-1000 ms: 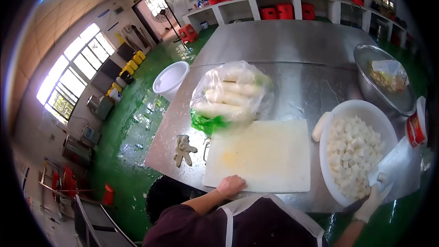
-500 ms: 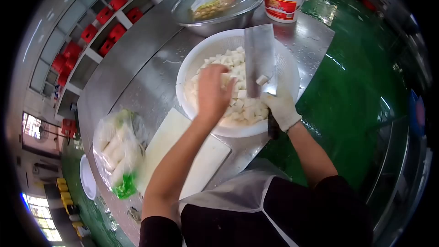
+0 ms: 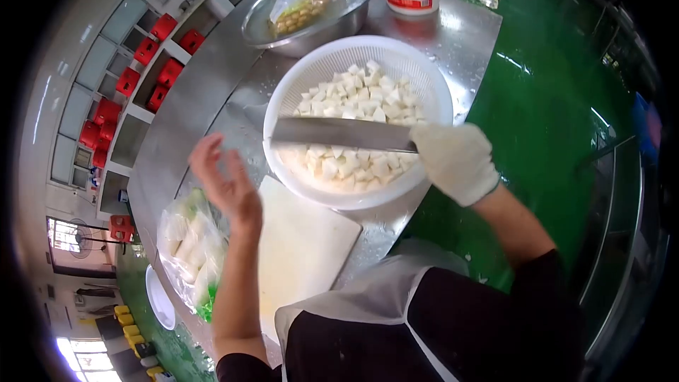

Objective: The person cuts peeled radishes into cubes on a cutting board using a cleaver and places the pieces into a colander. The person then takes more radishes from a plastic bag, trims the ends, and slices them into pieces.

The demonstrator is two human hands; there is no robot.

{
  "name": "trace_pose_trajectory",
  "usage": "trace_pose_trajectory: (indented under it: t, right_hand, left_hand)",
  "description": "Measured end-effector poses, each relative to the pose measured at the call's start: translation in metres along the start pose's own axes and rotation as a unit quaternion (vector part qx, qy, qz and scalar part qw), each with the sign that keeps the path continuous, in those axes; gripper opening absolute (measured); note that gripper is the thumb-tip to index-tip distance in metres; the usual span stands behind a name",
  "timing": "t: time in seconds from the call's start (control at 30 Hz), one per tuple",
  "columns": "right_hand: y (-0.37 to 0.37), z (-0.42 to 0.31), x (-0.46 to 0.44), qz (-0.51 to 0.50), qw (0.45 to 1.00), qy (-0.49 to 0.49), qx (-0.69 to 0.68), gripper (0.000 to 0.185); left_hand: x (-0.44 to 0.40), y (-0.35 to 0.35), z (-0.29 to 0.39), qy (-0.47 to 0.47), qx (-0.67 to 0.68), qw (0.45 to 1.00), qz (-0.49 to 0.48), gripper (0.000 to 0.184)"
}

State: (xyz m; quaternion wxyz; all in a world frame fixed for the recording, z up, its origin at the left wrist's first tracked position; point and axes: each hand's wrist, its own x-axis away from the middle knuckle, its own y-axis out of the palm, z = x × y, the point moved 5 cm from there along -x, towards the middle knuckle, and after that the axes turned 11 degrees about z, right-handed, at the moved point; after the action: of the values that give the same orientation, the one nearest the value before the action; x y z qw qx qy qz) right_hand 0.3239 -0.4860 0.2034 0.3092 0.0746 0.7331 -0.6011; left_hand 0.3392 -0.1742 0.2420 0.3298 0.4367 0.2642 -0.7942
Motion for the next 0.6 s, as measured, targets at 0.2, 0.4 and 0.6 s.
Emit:
trace_pose_trajectory:
  t: [0.2, 0.4, 0.6]
  right_hand:
    - [-0.011, -0.010, -0.006, 0.106, 0.980, -0.163, 0.031, 0.004]
    - [0.015, 0.004, 0.017, 0.077, 0.995, -0.053, -0.045, 0.005]
    - [0.060, -0.005, 0.024, -0.005, 0.619, 0.392, -0.680, 0.010]
  left_hand:
    - [0.040, 0.036, 0.086, 0.104, 0.108, 0.853, -0.500, 0.049]
    - [-0.007, 0.010, -0.016, -0.134, 0.111, 0.961, -0.215, 0.035]
    - [0.097, -0.017, -0.203, -0.319, -0.272, 0.871, -0.257, 0.065]
